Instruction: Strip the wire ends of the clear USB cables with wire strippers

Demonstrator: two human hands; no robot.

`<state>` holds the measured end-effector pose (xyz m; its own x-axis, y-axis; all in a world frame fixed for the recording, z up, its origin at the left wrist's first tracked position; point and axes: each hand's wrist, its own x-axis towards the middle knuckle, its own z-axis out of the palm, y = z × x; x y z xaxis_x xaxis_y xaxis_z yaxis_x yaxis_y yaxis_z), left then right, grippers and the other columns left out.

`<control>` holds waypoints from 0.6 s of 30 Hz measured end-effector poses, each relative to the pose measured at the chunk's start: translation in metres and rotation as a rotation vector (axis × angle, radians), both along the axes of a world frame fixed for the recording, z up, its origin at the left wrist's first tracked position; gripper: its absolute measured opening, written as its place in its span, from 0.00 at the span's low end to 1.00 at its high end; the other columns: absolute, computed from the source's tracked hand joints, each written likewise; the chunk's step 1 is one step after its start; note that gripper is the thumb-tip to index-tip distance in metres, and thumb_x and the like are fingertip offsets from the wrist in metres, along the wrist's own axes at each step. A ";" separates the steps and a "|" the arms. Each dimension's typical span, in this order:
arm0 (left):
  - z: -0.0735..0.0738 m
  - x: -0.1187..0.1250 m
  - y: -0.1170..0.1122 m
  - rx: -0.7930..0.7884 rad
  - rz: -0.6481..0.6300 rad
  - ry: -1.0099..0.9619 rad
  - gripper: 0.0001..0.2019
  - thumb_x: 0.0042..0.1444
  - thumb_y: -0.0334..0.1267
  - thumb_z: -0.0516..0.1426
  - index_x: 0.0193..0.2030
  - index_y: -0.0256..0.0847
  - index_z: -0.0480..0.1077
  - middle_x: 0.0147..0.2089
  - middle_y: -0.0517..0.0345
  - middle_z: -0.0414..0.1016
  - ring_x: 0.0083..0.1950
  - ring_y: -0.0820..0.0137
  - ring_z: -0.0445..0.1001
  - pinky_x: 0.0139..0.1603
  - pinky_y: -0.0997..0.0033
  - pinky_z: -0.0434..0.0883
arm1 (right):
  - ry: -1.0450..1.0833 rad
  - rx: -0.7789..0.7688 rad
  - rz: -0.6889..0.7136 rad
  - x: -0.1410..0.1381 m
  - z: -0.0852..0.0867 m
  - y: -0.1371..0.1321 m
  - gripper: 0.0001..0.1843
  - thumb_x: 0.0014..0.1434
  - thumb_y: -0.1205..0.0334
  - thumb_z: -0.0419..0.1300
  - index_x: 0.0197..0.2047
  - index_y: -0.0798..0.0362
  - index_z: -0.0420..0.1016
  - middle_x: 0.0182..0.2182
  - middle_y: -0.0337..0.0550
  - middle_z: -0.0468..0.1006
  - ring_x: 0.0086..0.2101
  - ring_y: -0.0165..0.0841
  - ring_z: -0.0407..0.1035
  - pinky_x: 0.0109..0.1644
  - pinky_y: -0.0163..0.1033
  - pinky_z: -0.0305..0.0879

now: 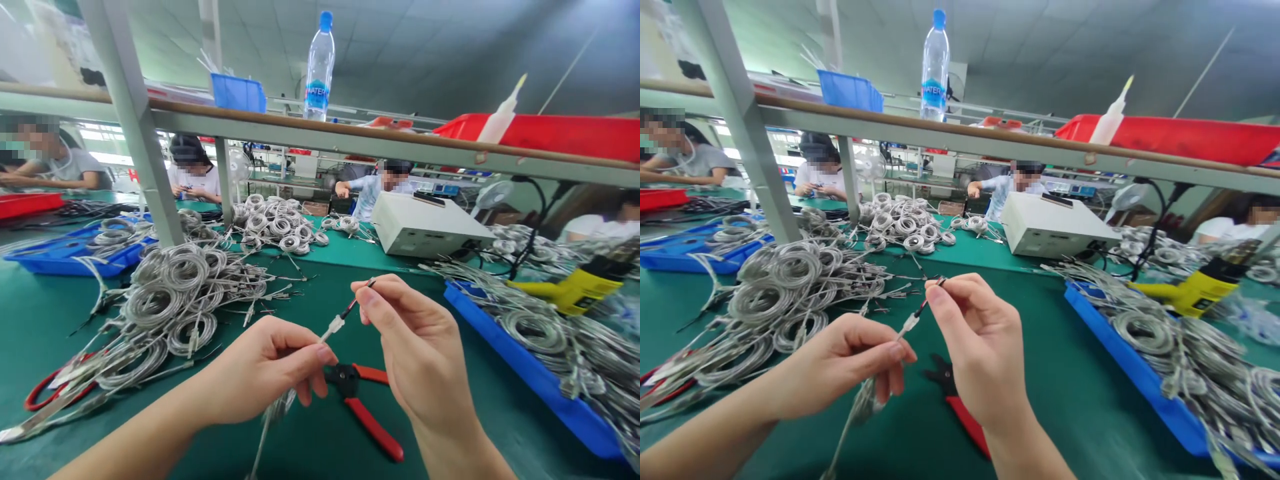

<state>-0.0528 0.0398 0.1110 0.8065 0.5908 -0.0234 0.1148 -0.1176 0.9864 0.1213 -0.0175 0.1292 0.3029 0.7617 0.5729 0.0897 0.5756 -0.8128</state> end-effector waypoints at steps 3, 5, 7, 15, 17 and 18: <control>0.004 -0.002 -0.001 0.071 0.006 0.095 0.21 0.63 0.49 0.55 0.29 0.35 0.78 0.30 0.52 0.80 0.31 0.70 0.74 0.33 0.74 0.69 | -0.064 0.002 -0.020 -0.001 0.000 -0.003 0.06 0.62 0.65 0.64 0.34 0.48 0.83 0.32 0.37 0.75 0.31 0.27 0.69 0.35 0.31 0.68; 0.004 -0.003 -0.002 0.100 0.010 0.123 0.21 0.63 0.50 0.56 0.30 0.35 0.79 0.30 0.52 0.80 0.32 0.69 0.74 0.35 0.74 0.69 | -0.106 0.001 -0.038 -0.003 0.001 -0.005 0.06 0.62 0.64 0.64 0.35 0.48 0.82 0.32 0.37 0.75 0.30 0.27 0.68 0.33 0.31 0.67; 0.004 -0.003 -0.003 0.110 0.010 0.136 0.22 0.62 0.52 0.55 0.31 0.36 0.80 0.31 0.51 0.80 0.34 0.68 0.74 0.37 0.73 0.70 | -0.140 -0.007 -0.050 -0.004 0.002 -0.007 0.06 0.62 0.64 0.64 0.33 0.49 0.82 0.31 0.37 0.75 0.29 0.27 0.68 0.31 0.31 0.67; -0.006 -0.001 0.003 0.117 -0.070 0.125 0.17 0.61 0.47 0.58 0.51 0.42 0.76 0.44 0.52 0.81 0.45 0.62 0.77 0.48 0.66 0.73 | -0.189 -0.026 -0.080 -0.005 0.004 -0.010 0.06 0.62 0.63 0.64 0.32 0.51 0.81 0.30 0.40 0.74 0.29 0.30 0.69 0.30 0.33 0.69; -0.011 -0.003 0.010 0.263 -0.108 0.186 0.26 0.56 0.46 0.62 0.61 0.46 0.70 0.58 0.52 0.75 0.58 0.59 0.72 0.60 0.62 0.68 | -0.176 -0.018 -0.083 -0.005 0.005 -0.010 0.06 0.61 0.64 0.64 0.32 0.51 0.81 0.30 0.40 0.74 0.29 0.30 0.69 0.29 0.33 0.70; -0.014 -0.004 0.013 0.333 -0.129 0.231 0.32 0.53 0.46 0.65 0.65 0.47 0.66 0.64 0.52 0.70 0.63 0.57 0.68 0.65 0.61 0.63 | -0.165 -0.014 -0.084 -0.005 0.005 -0.010 0.06 0.61 0.63 0.64 0.32 0.51 0.81 0.30 0.40 0.74 0.29 0.30 0.69 0.28 0.32 0.70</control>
